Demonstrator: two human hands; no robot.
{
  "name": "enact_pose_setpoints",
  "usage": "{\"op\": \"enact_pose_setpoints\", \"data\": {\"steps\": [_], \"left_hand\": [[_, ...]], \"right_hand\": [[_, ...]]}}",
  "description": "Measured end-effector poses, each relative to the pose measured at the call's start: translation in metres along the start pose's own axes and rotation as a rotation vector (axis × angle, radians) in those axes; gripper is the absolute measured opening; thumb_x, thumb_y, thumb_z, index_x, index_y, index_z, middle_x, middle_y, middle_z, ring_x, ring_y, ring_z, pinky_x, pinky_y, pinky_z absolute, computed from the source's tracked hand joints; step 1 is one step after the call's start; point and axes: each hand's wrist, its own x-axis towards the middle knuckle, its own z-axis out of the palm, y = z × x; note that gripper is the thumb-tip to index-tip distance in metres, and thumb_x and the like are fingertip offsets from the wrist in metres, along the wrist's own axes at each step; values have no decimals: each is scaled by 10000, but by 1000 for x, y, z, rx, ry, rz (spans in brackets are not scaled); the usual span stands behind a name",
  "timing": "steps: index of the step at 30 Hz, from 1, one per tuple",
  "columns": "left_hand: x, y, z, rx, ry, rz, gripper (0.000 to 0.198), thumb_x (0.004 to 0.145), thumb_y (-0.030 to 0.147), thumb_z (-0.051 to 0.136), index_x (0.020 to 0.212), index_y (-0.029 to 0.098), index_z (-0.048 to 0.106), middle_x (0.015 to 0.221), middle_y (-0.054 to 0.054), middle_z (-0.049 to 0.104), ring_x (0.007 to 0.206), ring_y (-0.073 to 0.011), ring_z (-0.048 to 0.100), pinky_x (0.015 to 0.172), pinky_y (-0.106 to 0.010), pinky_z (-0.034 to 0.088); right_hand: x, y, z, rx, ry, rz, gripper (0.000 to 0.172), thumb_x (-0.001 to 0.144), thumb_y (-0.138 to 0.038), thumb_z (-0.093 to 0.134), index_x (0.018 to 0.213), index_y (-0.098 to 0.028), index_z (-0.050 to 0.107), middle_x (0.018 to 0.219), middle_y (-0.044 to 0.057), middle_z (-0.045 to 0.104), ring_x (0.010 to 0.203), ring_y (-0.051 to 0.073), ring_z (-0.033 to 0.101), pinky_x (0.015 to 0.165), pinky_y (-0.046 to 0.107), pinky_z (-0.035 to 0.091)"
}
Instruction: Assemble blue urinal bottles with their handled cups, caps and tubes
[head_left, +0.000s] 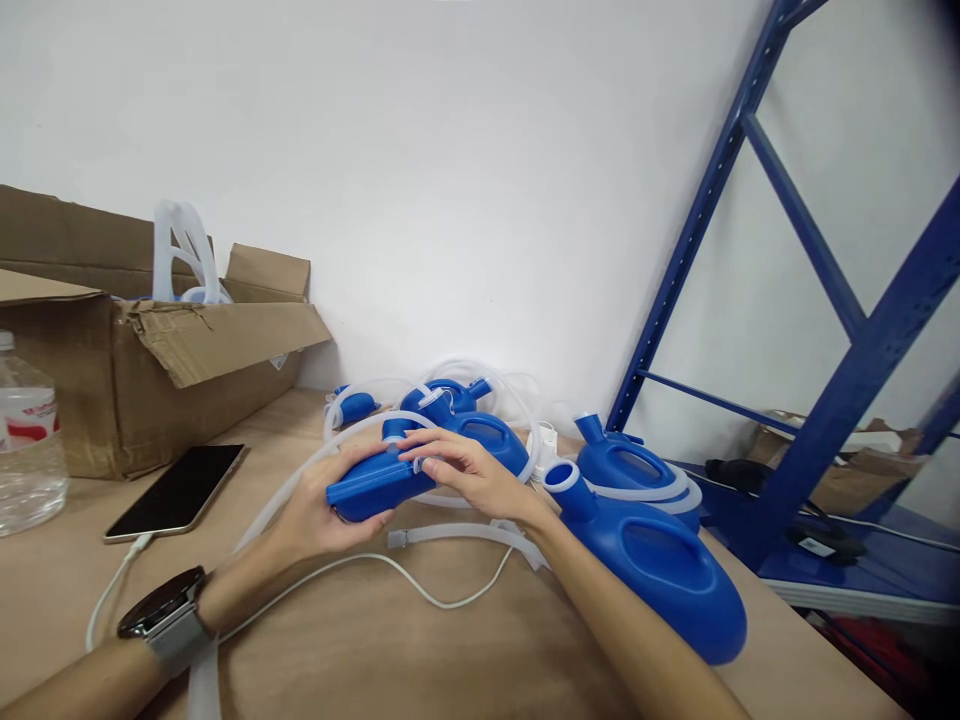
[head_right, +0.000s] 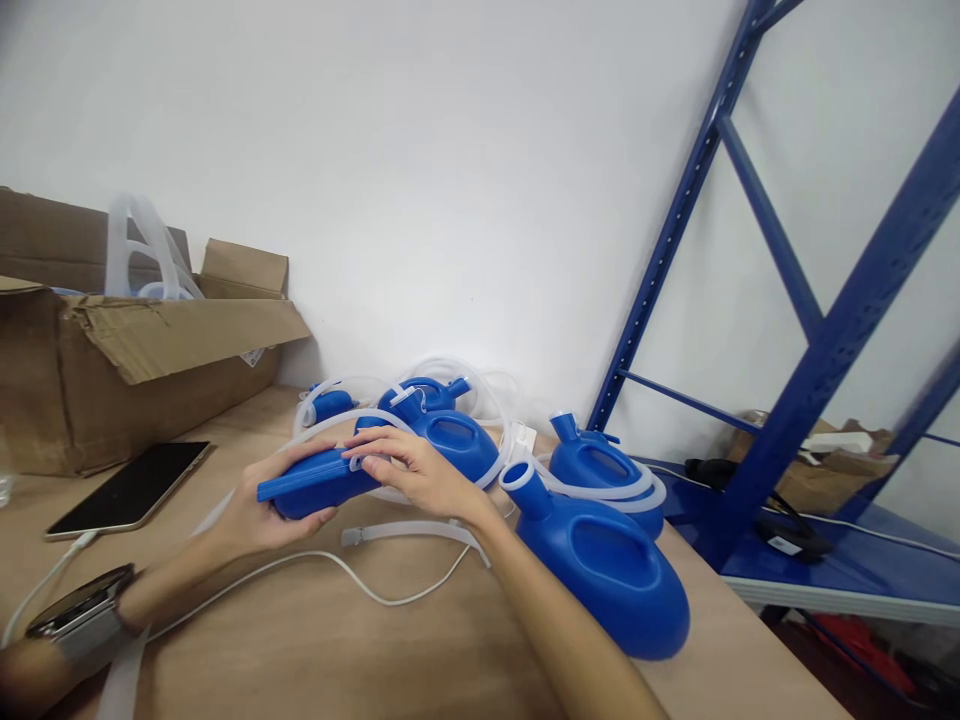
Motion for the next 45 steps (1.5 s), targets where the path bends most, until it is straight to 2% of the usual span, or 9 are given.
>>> {"op": "enact_pose_setpoints", "data": {"steps": [10,15,18,20,26,29,33,40,45], "left_hand": [[-2,-3,-2,53,-15,65,613,787,373,750,1356,249,563,1303,-107,706,1100,-307,720,959,-443,589],[1,1,-2,57,37,142,614,801,345,747,1374,256,544,1288,-107,712,1088,-294,729,935,-432,603],[2,1,-1,45,62,151,612,805,354,749,1373,259,542,1279,-111,715,1070,-292,737,943,-443,600],[2,-1,-1,41,62,129,617,802,353,755,1372,256,539,1279,-112,714,1053,-287,743,941,-438,600],[3,-4,-1,89,81,116,625,780,356,775,1359,265,555,1303,-99,712,1072,-292,741,971,-432,590],[3,-6,-1,146,108,140,650,767,364,783,1364,260,546,1304,-98,712,1075,-296,740,971,-422,592],[2,-10,-1,212,122,181,669,751,327,791,1369,258,546,1294,-92,718,1051,-287,748,962,-403,599],[-1,-14,2,233,128,229,693,733,307,789,1384,243,562,1298,-110,712,1061,-298,745,952,-407,605],[2,-6,3,182,141,243,695,752,291,778,1403,244,539,1294,-118,709,1102,-297,728,948,-417,605]], "right_hand": [[6,5,11,12,90,-78,244,983,-412,621,1102,-254,765,1244,57,732,1333,243,572,1185,478,385],[3,6,16,121,133,-40,219,957,-373,673,1145,-260,674,1293,65,713,1420,222,495,1182,469,383],[2,8,18,187,163,-52,133,955,-362,682,1003,-250,627,1282,71,721,1484,212,417,1205,471,348],[3,12,20,165,183,-85,144,949,-372,689,929,-242,631,1284,85,717,1492,224,406,1200,469,361],[6,26,30,41,403,-215,121,908,-356,744,908,-237,724,1176,74,747,1268,245,631,1089,445,507],[7,25,38,-1,527,-270,87,904,-331,756,894,-246,771,1082,63,775,1186,249,678,1052,447,540],[7,20,45,33,598,-307,45,874,-299,794,881,-259,814,981,54,798,1127,267,709,1018,466,567],[6,17,44,34,581,-298,38,862,-303,808,859,-275,833,941,37,817,981,253,757,1004,483,580],[5,14,36,-3,490,-338,84,896,-232,766,940,-274,824,987,33,811,1007,229,738,999,439,568]]}}
